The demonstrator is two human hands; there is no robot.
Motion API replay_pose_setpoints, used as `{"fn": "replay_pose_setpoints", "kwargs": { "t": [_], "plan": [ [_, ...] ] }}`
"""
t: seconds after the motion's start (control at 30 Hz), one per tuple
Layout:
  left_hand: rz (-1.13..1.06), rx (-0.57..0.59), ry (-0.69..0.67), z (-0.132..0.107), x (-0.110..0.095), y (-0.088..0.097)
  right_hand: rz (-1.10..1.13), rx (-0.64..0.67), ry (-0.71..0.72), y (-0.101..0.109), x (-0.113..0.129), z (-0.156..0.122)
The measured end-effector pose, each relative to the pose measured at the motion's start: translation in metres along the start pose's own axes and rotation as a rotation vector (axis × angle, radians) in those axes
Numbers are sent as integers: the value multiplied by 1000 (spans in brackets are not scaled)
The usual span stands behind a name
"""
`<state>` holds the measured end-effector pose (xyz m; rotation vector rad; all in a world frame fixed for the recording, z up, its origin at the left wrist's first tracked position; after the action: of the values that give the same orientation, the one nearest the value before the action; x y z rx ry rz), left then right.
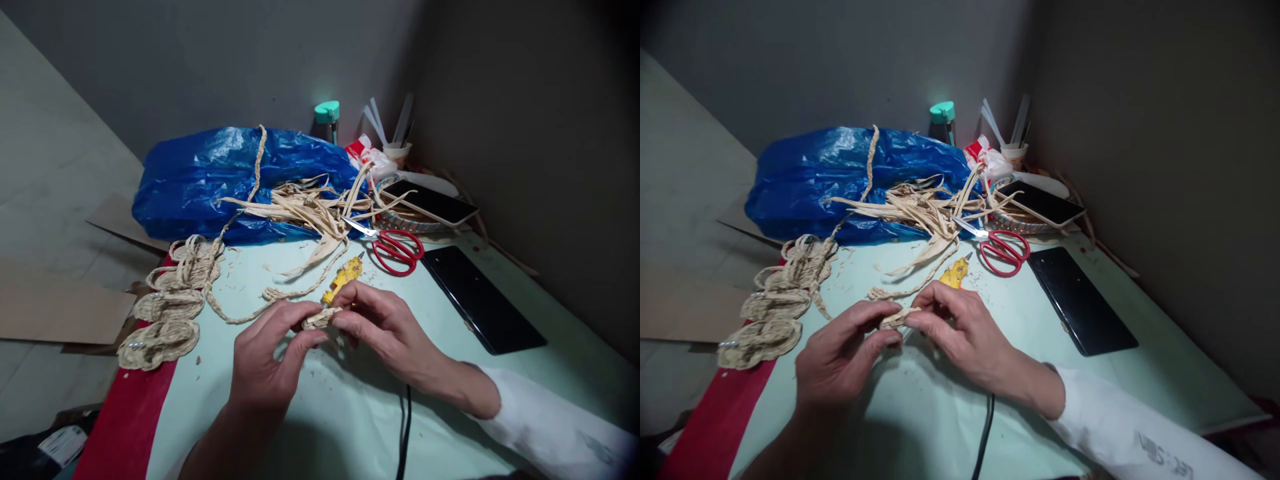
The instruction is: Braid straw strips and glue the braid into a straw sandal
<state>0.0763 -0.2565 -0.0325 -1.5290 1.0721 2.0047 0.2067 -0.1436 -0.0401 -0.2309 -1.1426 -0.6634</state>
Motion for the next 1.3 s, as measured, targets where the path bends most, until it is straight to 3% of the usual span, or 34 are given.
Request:
{"fn": "replay_pose_setpoints", "kwargs": {
  "t": [0.17,0.33,0.53,0.8,1.07,1.2,1.3],
  "plan": [
    [29,-55,-28,0,0,2,124,112,-138,2,1,3],
    [-42,16,35,0,1,2,44,174,-80,4,3,4],
    [-73,10,4,-2,-1,2,-87,276,94,8,3,5],
    [-74,12,-1,-1,-5,2,-140,313,53,10,5,5],
    [-128,52,127,0,-3,3,-146,193,155,2,8,-1],
    [-232,221,300,7,2,5,-147,114,90,1,4,-4],
    [-361,370,348,13,5,5,-73,34,-33,2,-3,-4]
  ]
}}
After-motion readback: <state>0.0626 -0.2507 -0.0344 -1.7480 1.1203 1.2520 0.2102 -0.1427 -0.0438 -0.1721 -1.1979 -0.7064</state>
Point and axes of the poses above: each hand's wrist, its own z-axis towards the middle knuckle, its own y-axis out of the back of the hand, x = y × z, the point moved 1 cm from there along z, towards the middle knuckle, and after that the axes turned 14 degrees about y, right-handed, at the moved point
